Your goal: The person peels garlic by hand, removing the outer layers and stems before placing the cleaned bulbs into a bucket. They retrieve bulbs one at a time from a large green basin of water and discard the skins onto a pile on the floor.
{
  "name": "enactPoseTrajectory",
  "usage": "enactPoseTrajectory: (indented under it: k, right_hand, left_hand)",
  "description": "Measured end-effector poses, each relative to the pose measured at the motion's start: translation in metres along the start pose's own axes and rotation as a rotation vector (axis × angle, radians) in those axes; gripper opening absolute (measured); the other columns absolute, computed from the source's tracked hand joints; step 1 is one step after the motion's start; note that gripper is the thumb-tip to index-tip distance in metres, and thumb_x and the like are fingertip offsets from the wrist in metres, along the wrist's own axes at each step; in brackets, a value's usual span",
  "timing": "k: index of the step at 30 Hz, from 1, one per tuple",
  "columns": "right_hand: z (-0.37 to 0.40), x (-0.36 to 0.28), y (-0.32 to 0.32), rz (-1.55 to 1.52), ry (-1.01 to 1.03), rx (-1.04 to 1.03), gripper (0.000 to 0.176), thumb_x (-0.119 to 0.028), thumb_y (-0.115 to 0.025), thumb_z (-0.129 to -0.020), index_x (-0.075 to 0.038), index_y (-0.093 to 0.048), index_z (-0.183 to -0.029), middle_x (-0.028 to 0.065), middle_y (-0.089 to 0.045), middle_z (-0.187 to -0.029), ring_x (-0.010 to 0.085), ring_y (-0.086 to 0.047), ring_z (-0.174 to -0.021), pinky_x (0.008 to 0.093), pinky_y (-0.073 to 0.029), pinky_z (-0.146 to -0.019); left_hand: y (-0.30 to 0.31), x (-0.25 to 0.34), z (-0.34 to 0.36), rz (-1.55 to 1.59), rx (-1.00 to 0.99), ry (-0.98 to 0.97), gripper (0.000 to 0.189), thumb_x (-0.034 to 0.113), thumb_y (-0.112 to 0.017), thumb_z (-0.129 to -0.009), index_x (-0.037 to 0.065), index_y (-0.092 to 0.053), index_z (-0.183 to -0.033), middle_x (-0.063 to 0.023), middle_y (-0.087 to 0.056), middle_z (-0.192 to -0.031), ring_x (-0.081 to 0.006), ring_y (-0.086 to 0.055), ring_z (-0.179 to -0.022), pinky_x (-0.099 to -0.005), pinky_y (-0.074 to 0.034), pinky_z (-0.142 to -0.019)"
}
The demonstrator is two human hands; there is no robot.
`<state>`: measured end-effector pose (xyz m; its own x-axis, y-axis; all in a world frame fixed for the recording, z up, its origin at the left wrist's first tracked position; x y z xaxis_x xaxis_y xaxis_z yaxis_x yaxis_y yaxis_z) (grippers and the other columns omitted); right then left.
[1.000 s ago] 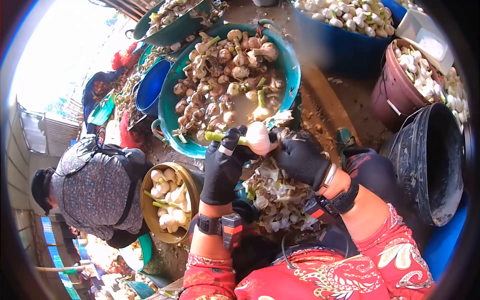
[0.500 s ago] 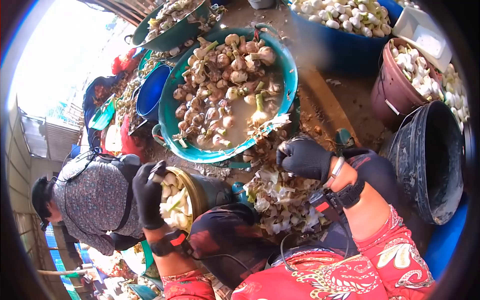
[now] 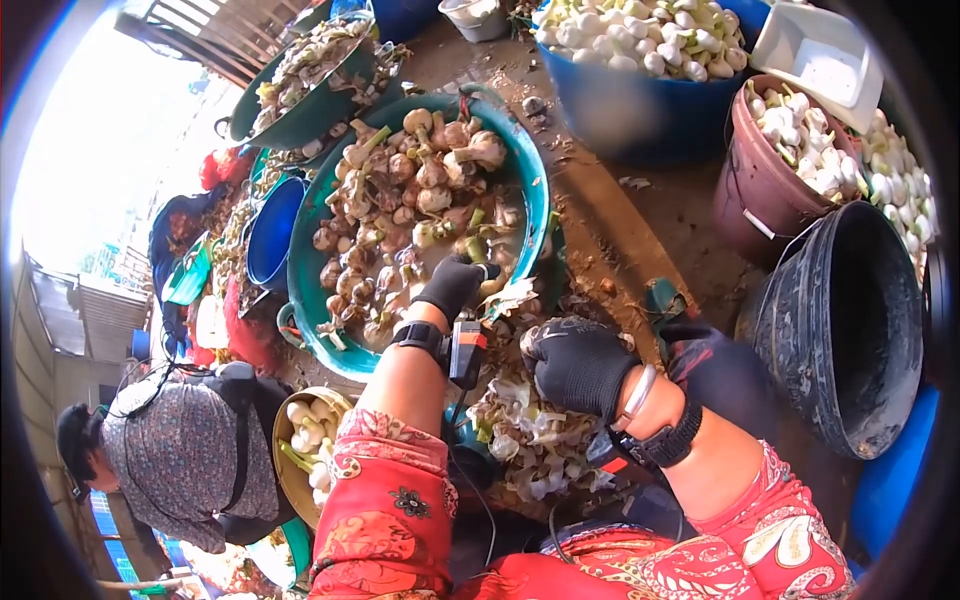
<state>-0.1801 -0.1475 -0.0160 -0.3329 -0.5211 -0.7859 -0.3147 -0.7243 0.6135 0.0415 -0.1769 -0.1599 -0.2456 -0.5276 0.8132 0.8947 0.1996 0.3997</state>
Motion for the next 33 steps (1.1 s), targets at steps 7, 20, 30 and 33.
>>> enactPoseTrajectory:
  k: [7, 20, 30, 33]
  right_hand:
    - [0.004, 0.001, -0.008, 0.073, 0.02, -0.18, 0.042, -0.029, -0.06, -0.07, -0.002, -0.064, -0.101, 0.0216, -0.063, -0.097, 0.0356, -0.061, -0.095, 0.0424, -0.047, -0.085]
    - [0.006, -0.028, 0.012, -0.724, 0.21, 0.223, 0.074, -0.004, -0.074, -0.071, -0.002, -0.039, -0.136, 0.0116, -0.051, -0.13, 0.0174, -0.051, -0.114, 0.0308, -0.04, -0.098]
    - [-0.007, -0.012, -0.017, -1.29, 0.052, 0.085, 0.073, 0.002, -0.072, -0.074, 0.001, -0.035, -0.138, 0.0101, -0.051, -0.127, 0.0154, -0.052, -0.11, 0.03, -0.043, -0.096]
    - [-0.006, -0.01, -0.013, -1.235, 0.054, 0.114, 0.068, 0.001, -0.067, -0.079, 0.0, -0.035, -0.138, 0.0095, -0.052, -0.125, 0.0146, -0.053, -0.108, 0.0297, -0.046, -0.092]
  left_hand:
    - [0.011, 0.073, 0.07, 0.003, 0.084, -0.028, 0.027, 0.017, -0.064, -0.083, 0.0, -0.065, -0.104, -0.0037, -0.063, -0.082, -0.0115, -0.06, -0.079, -0.0264, -0.048, -0.071]
    - [-0.006, 0.102, 0.211, 0.576, 0.237, -0.352, 0.027, 0.017, -0.057, -0.091, -0.001, -0.062, -0.11, -0.0034, -0.062, -0.086, -0.0102, -0.058, -0.073, -0.0231, -0.046, -0.068]
    - [-0.003, 0.091, 0.208, 0.702, 0.218, -0.237, 0.02, 0.013, -0.06, -0.088, -0.002, -0.064, -0.102, -0.0044, -0.065, -0.082, -0.0103, -0.06, -0.069, -0.0238, -0.047, -0.063]
    - [-0.003, 0.091, 0.209, 0.676, 0.217, -0.24, 0.017, 0.01, -0.061, -0.086, -0.003, -0.064, -0.098, -0.0058, -0.065, -0.082, -0.0117, -0.061, -0.07, -0.0252, -0.049, -0.062]
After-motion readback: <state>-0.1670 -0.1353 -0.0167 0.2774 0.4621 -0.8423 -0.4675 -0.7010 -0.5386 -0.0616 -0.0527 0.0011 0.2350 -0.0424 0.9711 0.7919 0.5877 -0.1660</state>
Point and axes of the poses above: each hand's wrist, its own z-axis away from the middle knuckle, its own y-axis out of the back of the hand, x = y × z, the point moved 10 cm from there along -z, towards the middle knuckle
